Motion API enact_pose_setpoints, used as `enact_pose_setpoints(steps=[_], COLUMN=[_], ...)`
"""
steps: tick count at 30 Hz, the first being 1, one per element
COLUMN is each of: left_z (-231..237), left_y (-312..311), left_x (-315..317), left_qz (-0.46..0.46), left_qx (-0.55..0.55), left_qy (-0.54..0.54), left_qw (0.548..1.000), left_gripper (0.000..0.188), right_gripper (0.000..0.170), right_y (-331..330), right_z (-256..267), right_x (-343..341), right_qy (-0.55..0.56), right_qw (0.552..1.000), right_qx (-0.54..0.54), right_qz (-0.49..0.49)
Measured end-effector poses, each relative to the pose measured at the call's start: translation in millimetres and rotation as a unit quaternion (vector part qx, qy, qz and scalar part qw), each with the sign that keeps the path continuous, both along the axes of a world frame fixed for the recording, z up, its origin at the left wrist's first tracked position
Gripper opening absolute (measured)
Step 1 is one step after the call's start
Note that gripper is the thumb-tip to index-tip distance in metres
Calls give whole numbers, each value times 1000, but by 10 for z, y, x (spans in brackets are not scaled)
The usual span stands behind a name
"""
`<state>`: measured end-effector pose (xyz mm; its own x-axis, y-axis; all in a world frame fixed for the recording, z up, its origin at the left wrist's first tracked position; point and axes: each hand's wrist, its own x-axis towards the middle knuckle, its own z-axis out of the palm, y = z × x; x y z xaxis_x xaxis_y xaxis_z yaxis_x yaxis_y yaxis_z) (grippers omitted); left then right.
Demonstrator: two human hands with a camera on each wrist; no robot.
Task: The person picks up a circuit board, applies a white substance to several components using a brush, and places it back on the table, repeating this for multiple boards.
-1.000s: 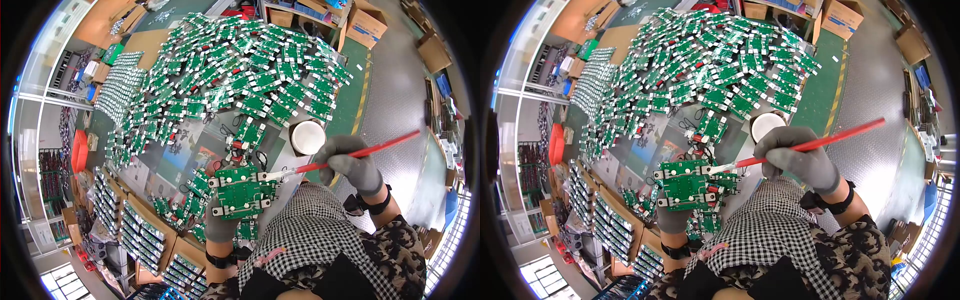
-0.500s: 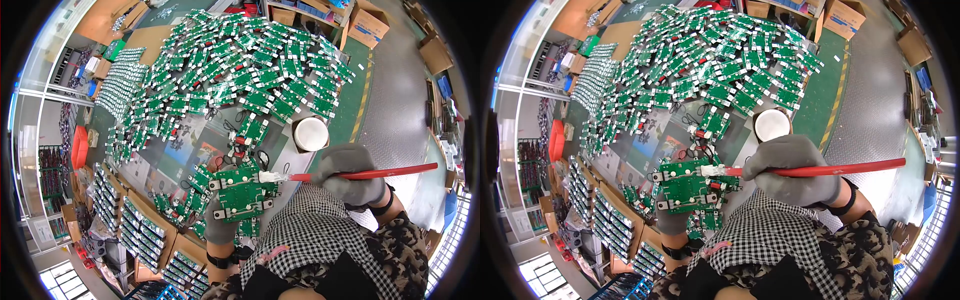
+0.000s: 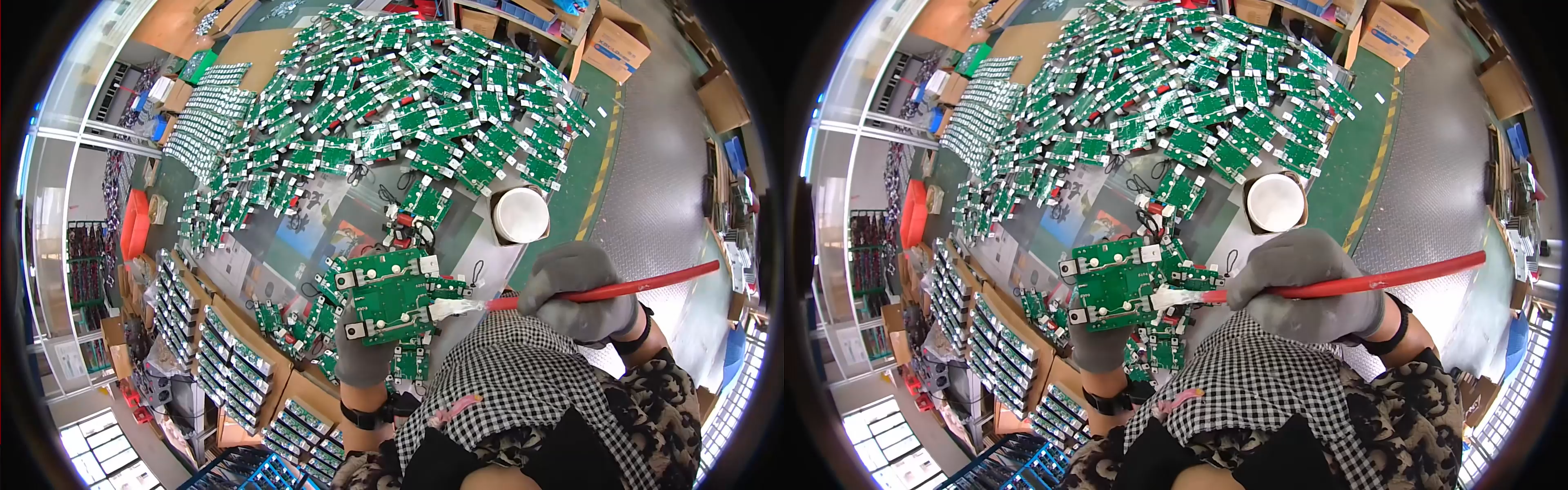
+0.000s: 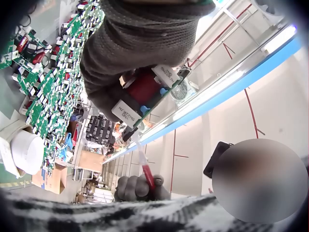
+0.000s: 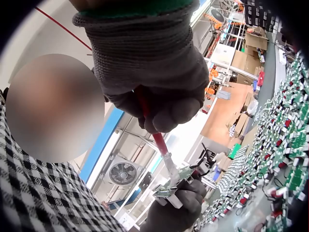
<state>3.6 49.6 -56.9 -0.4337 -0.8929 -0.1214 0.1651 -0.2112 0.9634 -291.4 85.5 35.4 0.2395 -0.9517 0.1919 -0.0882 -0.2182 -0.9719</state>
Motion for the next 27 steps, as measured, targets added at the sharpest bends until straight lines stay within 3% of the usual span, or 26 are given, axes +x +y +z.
enact_pose_setpoints(steps=[3,5,7,9,10,13,14,19,21,22,23,24,25,27], left_z=[0,-44,-24,-41,93,22,21,137,125,82,122,239,301,267], left_y=[5,20,20,36,3,44,-16,-52,-130,-42,-44,-64,-77,-79], left_x=[-5,-36,-53,-160,-226,-256,-230,-267,-252,-300,-317,-365,-392,-385], left_qz=[20,68,49,45,-4,33,-41,-2,-71,-23,-23,-2,18,10], left_qx=[-8,35,41,98,87,62,-134,-143,-280,-174,-172,32,233,198], left_qy=[-56,20,8,73,45,7,-141,-105,-177,-46,-46,104,247,190], left_qw=[998,997,998,991,995,998,980,984,941,983,984,994,940,961], left_gripper=[41,38,41,39,41,47,51,46,54,53,53,47,41,42], right_gripper=[15,16,15,15,16,18,18,16,15,15,15,15,15,16], right_y=[-2,-10,-31,-72,-101,-180,-208,-202,-207,-209,-212,-225,-246,-266], right_z=[-5,39,63,101,123,120,89,0,33,63,80,85,90,62], right_x=[-40,-16,75,179,228,320,364,305,300,305,311,334,370,386], right_qy=[35,45,46,-6,-9,9,-24,27,41,24,8,9,13,16], right_qw=[999,997,995,997,996,992,992,994,993,994,994,994,993,991], right_qx=[-22,-70,-91,-81,-90,-119,-119,-96,-106,-102,-98,-96,-109,-121], right_qz=[9,5,5,17,23,33,44,48,45,43,41,41,48,54])
